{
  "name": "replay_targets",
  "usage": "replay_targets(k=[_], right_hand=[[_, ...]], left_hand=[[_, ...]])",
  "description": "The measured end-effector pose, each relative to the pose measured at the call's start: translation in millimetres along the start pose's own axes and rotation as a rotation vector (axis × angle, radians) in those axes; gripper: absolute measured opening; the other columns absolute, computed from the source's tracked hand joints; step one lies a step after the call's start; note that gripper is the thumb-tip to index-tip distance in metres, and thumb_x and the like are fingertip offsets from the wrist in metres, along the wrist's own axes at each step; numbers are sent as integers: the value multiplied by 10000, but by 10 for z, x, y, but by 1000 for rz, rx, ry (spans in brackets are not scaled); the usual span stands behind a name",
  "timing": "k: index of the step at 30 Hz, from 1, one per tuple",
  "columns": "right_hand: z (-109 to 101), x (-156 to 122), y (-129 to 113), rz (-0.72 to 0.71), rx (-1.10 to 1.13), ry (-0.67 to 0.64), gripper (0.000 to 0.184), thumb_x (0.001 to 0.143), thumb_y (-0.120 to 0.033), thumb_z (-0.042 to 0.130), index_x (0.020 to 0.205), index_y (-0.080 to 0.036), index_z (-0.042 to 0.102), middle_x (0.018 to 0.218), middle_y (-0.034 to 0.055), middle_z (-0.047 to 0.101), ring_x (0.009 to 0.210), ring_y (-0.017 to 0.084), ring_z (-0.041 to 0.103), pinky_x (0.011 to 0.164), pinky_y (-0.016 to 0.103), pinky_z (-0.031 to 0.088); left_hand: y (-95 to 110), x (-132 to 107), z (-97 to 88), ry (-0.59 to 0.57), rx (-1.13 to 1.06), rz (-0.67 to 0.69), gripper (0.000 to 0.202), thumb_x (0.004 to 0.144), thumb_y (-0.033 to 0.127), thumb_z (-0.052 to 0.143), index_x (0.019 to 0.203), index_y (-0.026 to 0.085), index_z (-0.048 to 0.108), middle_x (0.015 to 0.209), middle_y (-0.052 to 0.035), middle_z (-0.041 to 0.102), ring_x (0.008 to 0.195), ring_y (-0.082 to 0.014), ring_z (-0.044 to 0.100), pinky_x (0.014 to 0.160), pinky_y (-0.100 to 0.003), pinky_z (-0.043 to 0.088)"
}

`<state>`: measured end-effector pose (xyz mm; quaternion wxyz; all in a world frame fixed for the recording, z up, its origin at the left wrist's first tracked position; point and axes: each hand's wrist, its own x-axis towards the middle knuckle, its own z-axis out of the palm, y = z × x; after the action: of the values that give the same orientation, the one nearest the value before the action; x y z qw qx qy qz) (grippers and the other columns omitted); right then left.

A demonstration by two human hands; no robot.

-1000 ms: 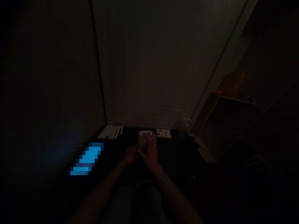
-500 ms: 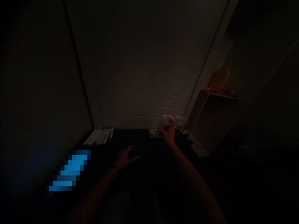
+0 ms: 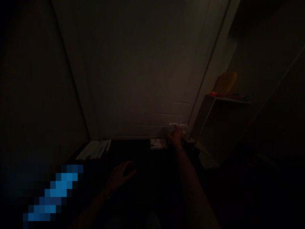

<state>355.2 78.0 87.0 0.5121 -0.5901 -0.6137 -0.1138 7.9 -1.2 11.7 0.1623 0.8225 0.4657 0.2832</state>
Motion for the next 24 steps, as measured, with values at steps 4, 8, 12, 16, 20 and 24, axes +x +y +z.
replay_targets(k=[4,8,12,16,20,24], right_hand=[[138,-8,130,8,-18,-13,606,662,-287,533,1200,-132,302,1239,132,323,1221,236,219,990,406,216],[269,-12,197,22,-46,20,598,686,-283,514,1216,-123,288,1251,144,305,1199,231,264,974,395,249],[298,22,196,44,-129,18,589,694,-296,517,1218,-133,303,1288,143,249,1221,228,229,970,369,268],[243,61,150,42,-246,67,536,725,-306,493,1200,-114,337,1324,150,187,1252,239,147,995,383,219],[160,83,88,14,-301,58,499,749,-315,471,1191,-114,357,1321,148,226,1235,236,170,1000,403,188],[67,109,45,-28,-338,-24,500,758,-333,466,1201,-123,369,1276,139,327,1206,233,220,997,412,172]], left_hand=[[-5,8,7,-12,1,2,368,750,496,436,1045,282,488,1050,6,563,981,-174,501,878,-331,349],[-30,13,26,-5,15,24,362,753,493,434,1040,280,492,1056,3,559,979,-178,498,871,-338,352],[-55,29,44,-2,30,39,356,758,479,434,1042,271,491,1048,3,564,972,-176,505,854,-341,368],[-82,44,60,1,31,56,351,759,462,442,1044,264,494,1045,-1,567,970,-173,512,853,-337,374],[-106,52,72,-2,29,46,356,753,459,452,1048,265,495,1045,-6,568,965,-179,517,851,-347,379],[-118,64,70,-24,13,66,361,755,454,445,1055,259,492,1059,-6,563,975,-176,512,859,-342,381]])
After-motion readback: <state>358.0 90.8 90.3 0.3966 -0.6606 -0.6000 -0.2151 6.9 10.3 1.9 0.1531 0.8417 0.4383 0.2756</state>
